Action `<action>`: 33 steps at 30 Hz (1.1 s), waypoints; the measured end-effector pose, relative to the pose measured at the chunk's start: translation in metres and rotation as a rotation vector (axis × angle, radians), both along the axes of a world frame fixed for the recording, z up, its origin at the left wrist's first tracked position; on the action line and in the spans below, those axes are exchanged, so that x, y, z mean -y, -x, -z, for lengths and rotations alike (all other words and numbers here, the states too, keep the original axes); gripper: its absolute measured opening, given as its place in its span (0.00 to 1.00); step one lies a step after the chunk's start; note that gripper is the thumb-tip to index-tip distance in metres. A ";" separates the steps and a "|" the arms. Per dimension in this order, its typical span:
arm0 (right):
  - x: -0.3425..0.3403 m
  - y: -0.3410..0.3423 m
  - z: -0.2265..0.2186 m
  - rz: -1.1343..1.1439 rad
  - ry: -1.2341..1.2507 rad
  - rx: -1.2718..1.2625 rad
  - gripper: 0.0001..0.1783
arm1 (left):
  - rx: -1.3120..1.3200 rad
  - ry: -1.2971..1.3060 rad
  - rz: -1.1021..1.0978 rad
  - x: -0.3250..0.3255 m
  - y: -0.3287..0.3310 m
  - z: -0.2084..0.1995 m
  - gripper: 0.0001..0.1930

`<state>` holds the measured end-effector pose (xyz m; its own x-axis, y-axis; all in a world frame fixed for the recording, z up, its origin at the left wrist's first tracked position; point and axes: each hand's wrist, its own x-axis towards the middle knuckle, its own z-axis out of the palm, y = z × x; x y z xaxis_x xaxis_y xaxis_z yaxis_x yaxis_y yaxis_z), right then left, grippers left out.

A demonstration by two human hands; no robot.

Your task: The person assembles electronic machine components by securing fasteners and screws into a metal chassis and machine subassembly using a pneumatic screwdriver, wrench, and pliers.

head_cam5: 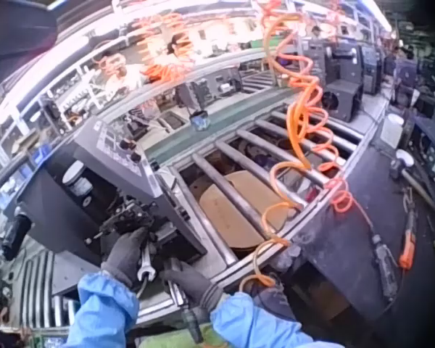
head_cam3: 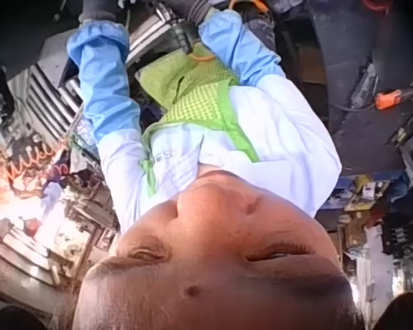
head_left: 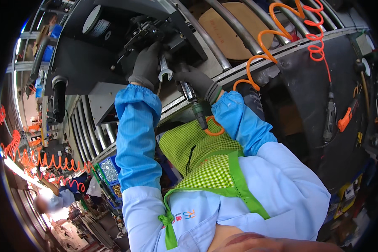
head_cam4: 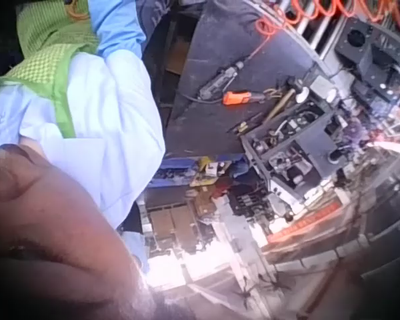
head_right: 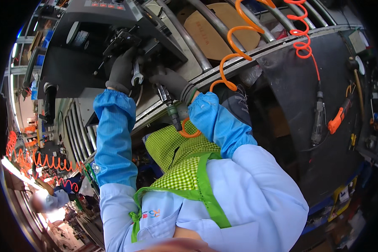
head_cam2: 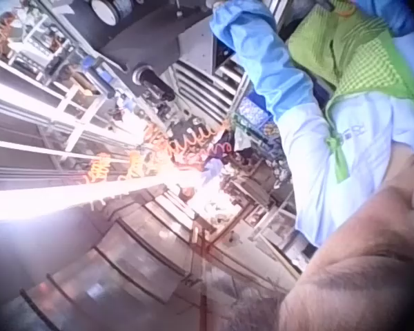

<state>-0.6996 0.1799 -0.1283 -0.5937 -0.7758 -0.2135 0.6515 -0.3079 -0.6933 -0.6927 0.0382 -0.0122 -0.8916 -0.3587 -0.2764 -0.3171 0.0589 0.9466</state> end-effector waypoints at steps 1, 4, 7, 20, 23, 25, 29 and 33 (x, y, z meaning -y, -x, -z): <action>0.000 -0.002 -0.001 0.000 0.019 0.002 0.15 | -0.007 -0.002 -0.015 0.003 -0.002 0.005 0.14; -0.001 0.000 -0.001 -0.027 -0.041 -0.037 0.12 | -0.151 0.864 0.285 0.001 -0.004 -0.002 0.15; -0.003 -0.006 -0.012 -0.032 -0.060 -0.054 0.12 | 0.055 -0.017 -0.045 -0.003 -0.002 -0.001 0.17; -0.005 -0.007 -0.014 -0.029 -0.014 0.000 0.12 | -0.035 0.097 0.003 -0.007 -0.004 -0.008 0.14; -0.008 -0.001 -0.015 -0.054 -0.051 0.009 0.12 | 0.061 0.044 0.079 -0.006 0.000 -0.011 0.10; -0.011 -0.002 -0.013 -0.061 -0.050 -0.021 0.13 | 0.085 0.016 0.028 -0.011 -0.002 -0.014 0.11; -0.007 -0.005 -0.011 -0.075 -0.066 -0.024 0.14 | 0.036 0.167 0.081 -0.004 -0.003 -0.005 0.14; -0.011 -0.002 -0.014 -0.107 -0.122 -0.051 0.15 | -0.110 0.338 0.144 0.006 0.000 0.007 0.15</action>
